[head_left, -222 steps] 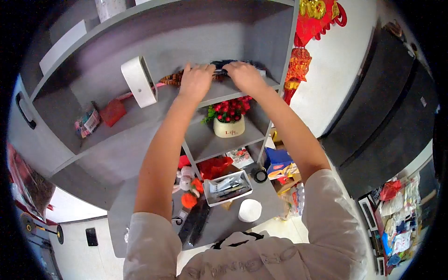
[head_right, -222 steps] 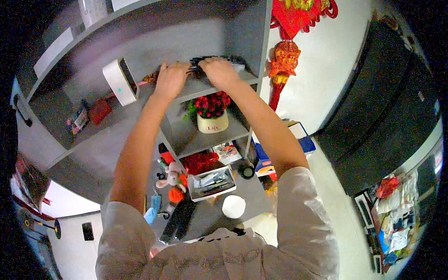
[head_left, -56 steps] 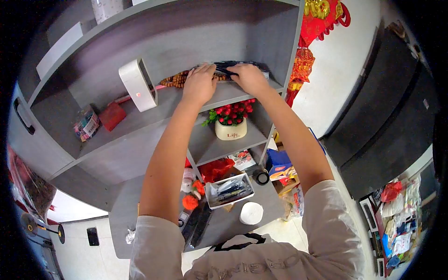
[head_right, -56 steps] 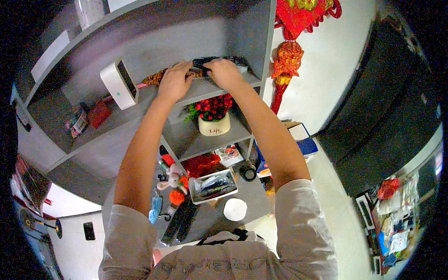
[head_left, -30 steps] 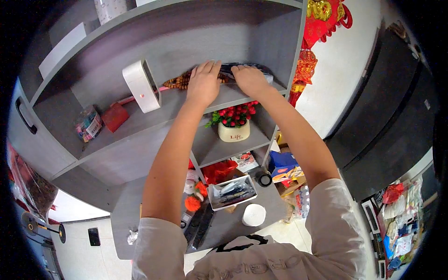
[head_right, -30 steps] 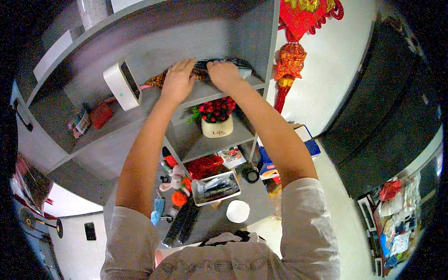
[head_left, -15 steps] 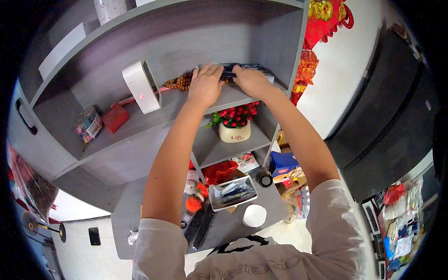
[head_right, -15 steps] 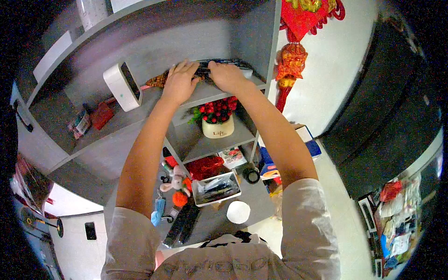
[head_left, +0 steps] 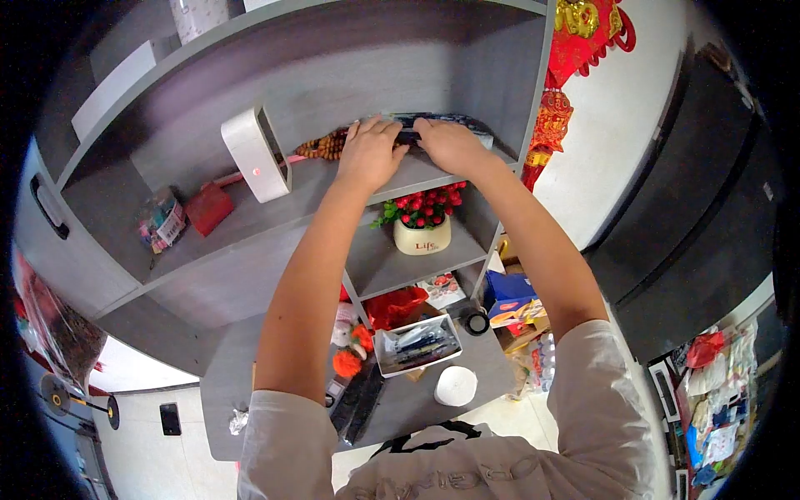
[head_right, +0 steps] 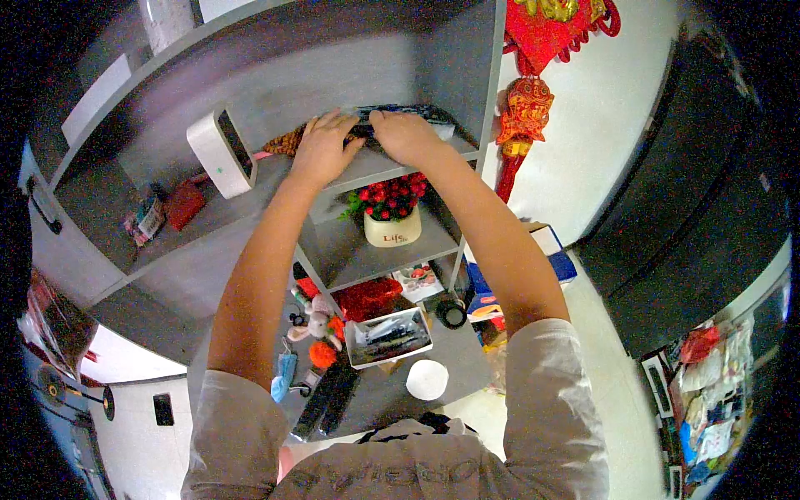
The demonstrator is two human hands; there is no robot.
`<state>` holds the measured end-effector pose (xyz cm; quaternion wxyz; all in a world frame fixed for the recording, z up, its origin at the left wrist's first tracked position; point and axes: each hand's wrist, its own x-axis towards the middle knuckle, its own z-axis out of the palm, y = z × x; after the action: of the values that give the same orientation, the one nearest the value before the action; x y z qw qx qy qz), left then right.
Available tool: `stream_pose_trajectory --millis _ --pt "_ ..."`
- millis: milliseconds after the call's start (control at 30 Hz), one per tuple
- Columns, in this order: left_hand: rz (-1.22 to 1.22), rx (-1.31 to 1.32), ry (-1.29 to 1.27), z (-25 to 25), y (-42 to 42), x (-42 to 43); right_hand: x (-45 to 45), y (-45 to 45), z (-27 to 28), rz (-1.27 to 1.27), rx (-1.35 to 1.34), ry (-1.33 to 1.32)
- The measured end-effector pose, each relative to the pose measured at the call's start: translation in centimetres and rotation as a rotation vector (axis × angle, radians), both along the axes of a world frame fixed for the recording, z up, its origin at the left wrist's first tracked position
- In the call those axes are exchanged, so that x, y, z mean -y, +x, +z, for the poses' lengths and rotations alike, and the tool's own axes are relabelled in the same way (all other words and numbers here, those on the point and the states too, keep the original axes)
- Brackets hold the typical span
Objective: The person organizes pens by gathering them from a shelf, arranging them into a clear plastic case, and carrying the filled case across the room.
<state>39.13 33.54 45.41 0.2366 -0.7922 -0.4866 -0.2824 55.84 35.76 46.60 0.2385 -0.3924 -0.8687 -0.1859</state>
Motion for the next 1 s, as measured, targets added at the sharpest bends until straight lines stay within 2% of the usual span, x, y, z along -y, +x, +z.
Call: stream_pose_trajectory --millis 100,400,633,733,900,1000 --pt "0.030 -0.035 0.026 0.3 -0.1 -0.4 0.4 -0.1 0.4 -0.031 0.005 -0.061" --pt "0.038 -0.077 0.119 0.4 0.0 0.0 0.8 0.2 -0.1 0.111 -0.007 0.157" --pt "0.129 -0.121 0.183 0.4 -0.1 0.3 1.0 0.1 -0.2 0.059 -0.015 0.154" --pt "0.252 -0.113 0.102 0.5 0.2 0.9 1.0 0.2 -0.1 0.031 0.012 0.130" --pt "0.267 -0.119 0.089 0.2 -0.1 1.0 1.5 0.0 0.3 0.022 0.038 0.086" --pt "0.264 -0.083 0.060 0.2 0.0 0.8 0.6 0.1 -0.3 0.111 -0.049 0.166"
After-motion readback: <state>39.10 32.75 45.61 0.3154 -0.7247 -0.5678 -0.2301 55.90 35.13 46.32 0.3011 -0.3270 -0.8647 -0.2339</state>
